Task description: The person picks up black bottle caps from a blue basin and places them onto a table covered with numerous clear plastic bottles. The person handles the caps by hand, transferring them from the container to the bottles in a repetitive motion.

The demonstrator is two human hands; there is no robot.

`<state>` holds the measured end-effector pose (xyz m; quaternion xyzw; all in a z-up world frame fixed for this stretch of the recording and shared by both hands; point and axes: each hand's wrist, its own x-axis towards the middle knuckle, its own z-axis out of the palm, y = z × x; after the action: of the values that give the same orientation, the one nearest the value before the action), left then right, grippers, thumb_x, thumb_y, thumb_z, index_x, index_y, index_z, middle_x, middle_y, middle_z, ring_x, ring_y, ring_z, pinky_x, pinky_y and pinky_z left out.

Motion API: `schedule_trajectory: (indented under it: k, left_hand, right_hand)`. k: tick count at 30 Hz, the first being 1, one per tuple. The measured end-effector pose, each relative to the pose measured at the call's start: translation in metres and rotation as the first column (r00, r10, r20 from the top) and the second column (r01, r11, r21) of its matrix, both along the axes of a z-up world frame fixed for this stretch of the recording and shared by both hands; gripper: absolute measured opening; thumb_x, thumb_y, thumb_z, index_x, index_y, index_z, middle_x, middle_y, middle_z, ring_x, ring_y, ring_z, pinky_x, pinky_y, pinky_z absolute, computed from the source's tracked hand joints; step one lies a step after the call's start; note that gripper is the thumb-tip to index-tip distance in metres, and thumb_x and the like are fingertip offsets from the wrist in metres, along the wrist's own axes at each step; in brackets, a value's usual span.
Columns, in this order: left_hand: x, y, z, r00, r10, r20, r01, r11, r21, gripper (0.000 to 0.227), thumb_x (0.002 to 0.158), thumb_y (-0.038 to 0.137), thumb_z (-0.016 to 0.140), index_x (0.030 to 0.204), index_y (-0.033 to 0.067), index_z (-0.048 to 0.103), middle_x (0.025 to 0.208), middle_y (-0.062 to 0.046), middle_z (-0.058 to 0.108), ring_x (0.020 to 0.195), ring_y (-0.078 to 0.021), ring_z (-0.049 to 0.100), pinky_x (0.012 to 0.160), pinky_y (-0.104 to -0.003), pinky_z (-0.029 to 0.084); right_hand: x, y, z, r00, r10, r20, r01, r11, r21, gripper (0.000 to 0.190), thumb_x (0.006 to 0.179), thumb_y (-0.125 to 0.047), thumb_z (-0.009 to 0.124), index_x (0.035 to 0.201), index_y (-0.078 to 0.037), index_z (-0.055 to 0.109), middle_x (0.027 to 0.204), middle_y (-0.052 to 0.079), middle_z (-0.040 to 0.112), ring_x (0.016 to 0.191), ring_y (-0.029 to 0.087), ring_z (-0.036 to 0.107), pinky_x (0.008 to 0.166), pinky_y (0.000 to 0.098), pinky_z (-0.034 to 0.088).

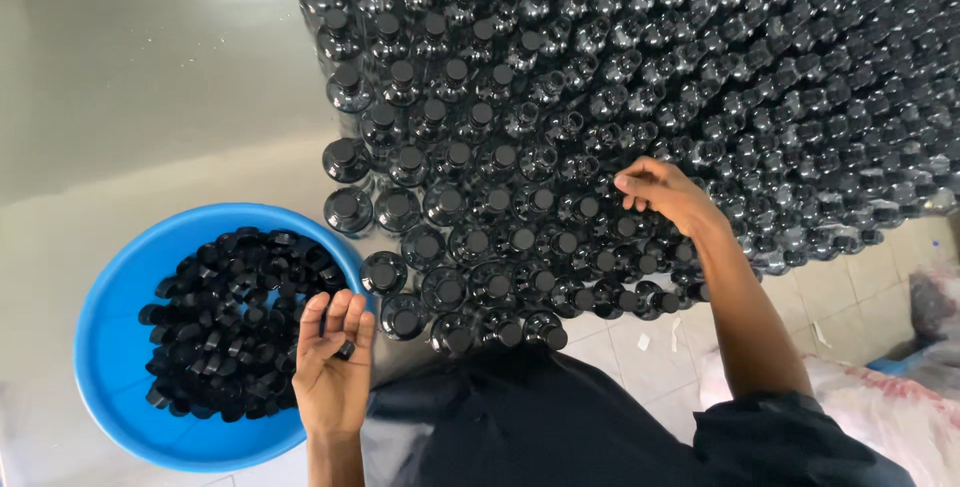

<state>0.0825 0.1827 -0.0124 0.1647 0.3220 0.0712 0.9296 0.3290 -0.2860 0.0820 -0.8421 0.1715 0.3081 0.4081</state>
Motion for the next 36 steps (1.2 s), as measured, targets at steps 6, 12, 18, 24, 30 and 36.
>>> schedule_trajectory:
  k: [6, 12, 18, 24, 30, 36]
  left_hand:
    - [0.004, -0.002, 0.002, 0.99, 0.032, 0.138, -0.023, 0.997, -0.068, 0.049, 0.094, -0.013, 0.053, 0.14, 0.0025, 0.062, 0.14, -0.024, 0.066, 0.134, -0.0391, 0.064, 0.113, -0.046, 0.055]
    - [0.019, -0.049, 0.032, 0.972, -0.141, 0.19, 0.147, 0.989, -0.015, 0.024, 0.109, 0.014, 0.062, 0.132, 0.0086, 0.066, 0.127, -0.021, 0.071, 0.106, -0.033, 0.073, 0.079, -0.038, 0.059]
    - [0.041, -0.107, 0.081, 0.819, -0.25, 0.517, 0.37, 0.918, -0.141, 0.036, 0.108, 0.004, 0.048, 0.141, 0.0061, 0.06, 0.158, -0.026, 0.057, 0.151, -0.0471, 0.051, 0.13, -0.058, 0.043]
    - [0.032, -0.14, 0.074, 0.795, -0.304, 0.526, 0.364, 0.931, -0.013, 0.068, 0.092, 0.01, 0.045, 0.16, 0.0059, 0.04, 0.172, -0.028, 0.04, 0.158, -0.0444, 0.041, 0.126, -0.061, 0.038]
    - [0.026, -0.115, 0.066, 0.8, -0.236, 0.552, 0.169, 0.971, 0.17, 0.074, 0.101, 0.045, 0.065, 0.162, 0.0167, 0.034, 0.173, -0.021, 0.037, 0.159, -0.0397, 0.038, 0.129, -0.056, 0.036]
    - [0.002, -0.033, 0.042, 0.867, -0.016, 0.498, -0.114, 0.966, 0.231, 0.058, 0.105, 0.03, 0.066, 0.156, 0.0066, 0.05, 0.159, -0.026, 0.054, 0.145, -0.0443, 0.056, 0.113, -0.056, 0.053]
  right_hand:
    - [0.007, 0.002, 0.004, 0.999, 0.034, -0.032, -0.036, 0.998, -0.043, 0.023, 0.109, -0.027, 0.07, 0.12, -0.007, 0.069, 0.096, 0.009, 0.067, 0.085, 0.019, 0.061, 0.08, 0.033, 0.051]
    - [-0.008, 0.032, 0.02, 0.971, 0.239, -0.02, -0.223, 0.868, -0.444, 0.05, 0.11, -0.054, 0.056, 0.139, -0.016, 0.072, 0.108, 0.006, 0.084, 0.098, 0.025, 0.08, 0.085, 0.0404, 0.055]
    - [-0.09, 0.113, 0.072, 0.465, 0.558, 0.687, -0.414, 0.824, -0.388, 0.042, 0.109, -0.025, 0.067, 0.139, 0.005, 0.073, 0.123, 0.023, 0.078, 0.091, 0.029, 0.078, 0.078, 0.0366, 0.066]
    - [-0.17, 0.179, 0.016, 0.159, 0.471, 0.868, -0.553, 0.771, -0.317, 0.05, 0.089, -0.044, 0.087, 0.134, -0.023, 0.078, 0.124, -0.005, 0.081, 0.112, 0.019, 0.075, 0.094, 0.0353, 0.05]
    - [-0.105, 0.124, 0.021, 0.367, 0.304, 0.879, -0.372, 0.914, -0.161, 0.036, 0.09, -0.024, 0.092, 0.124, -0.015, 0.085, 0.114, 0.008, 0.073, 0.09, 0.029, 0.074, 0.08, 0.0384, 0.063]
    - [0.022, 0.019, -0.035, 0.619, 0.618, 0.486, -0.377, 0.776, -0.506, 0.056, 0.106, -0.053, 0.064, 0.145, -0.015, 0.074, 0.132, 0.014, 0.063, 0.081, 0.029, 0.065, 0.077, 0.0449, 0.054]
